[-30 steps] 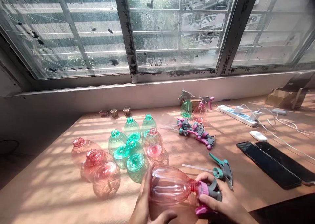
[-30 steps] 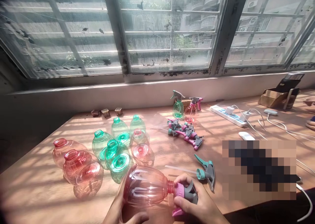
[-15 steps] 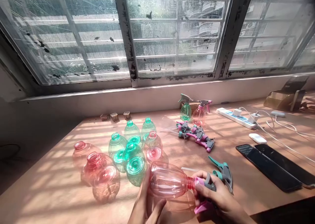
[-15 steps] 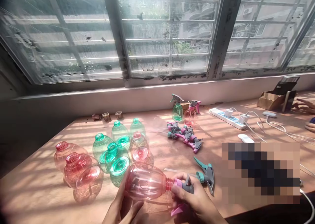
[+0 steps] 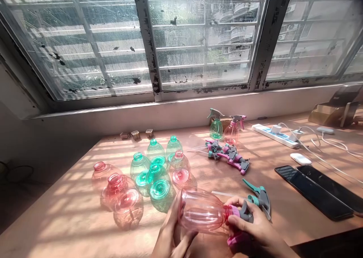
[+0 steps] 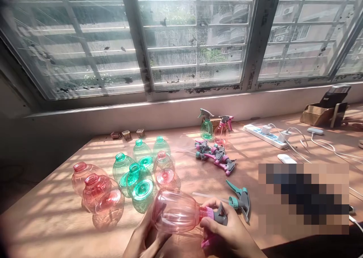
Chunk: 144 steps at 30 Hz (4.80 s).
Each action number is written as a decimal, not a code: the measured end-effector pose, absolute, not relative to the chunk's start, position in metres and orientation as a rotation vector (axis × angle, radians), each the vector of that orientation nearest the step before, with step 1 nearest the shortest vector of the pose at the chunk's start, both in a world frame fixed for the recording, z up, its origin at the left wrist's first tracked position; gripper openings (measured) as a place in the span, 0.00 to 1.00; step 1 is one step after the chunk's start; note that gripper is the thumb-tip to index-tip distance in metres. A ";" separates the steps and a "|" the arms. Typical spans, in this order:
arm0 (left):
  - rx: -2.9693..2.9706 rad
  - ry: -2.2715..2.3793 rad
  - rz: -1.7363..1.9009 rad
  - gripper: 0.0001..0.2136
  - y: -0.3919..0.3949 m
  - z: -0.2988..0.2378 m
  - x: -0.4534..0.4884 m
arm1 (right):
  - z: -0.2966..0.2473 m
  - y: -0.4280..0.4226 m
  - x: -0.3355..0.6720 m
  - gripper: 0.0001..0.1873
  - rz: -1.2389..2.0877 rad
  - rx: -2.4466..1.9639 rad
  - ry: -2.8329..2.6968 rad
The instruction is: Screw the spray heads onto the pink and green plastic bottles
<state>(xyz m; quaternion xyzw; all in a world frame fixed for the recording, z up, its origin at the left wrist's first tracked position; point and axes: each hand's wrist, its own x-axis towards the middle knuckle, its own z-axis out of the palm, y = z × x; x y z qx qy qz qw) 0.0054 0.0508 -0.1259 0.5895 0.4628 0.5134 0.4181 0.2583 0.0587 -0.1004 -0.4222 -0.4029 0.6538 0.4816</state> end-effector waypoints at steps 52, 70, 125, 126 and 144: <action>1.502 0.957 1.061 0.50 0.052 -0.127 -0.012 | -0.100 0.059 0.264 0.27 1.652 -1.010 -1.135; 1.417 1.076 1.110 0.47 0.051 -0.128 -0.003 | -0.103 0.062 0.266 0.26 1.687 -0.961 -1.143; 1.578 0.983 1.166 0.47 0.057 -0.147 -0.006 | -0.105 0.064 0.265 0.29 1.621 -0.971 -1.099; 1.588 0.993 1.168 0.45 0.056 -0.146 -0.005 | -0.106 0.064 0.265 0.29 1.627 -0.967 -1.090; 1.584 1.005 1.092 0.47 0.053 -0.144 -0.010 | -0.103 0.063 0.264 0.28 1.529 -1.029 -1.154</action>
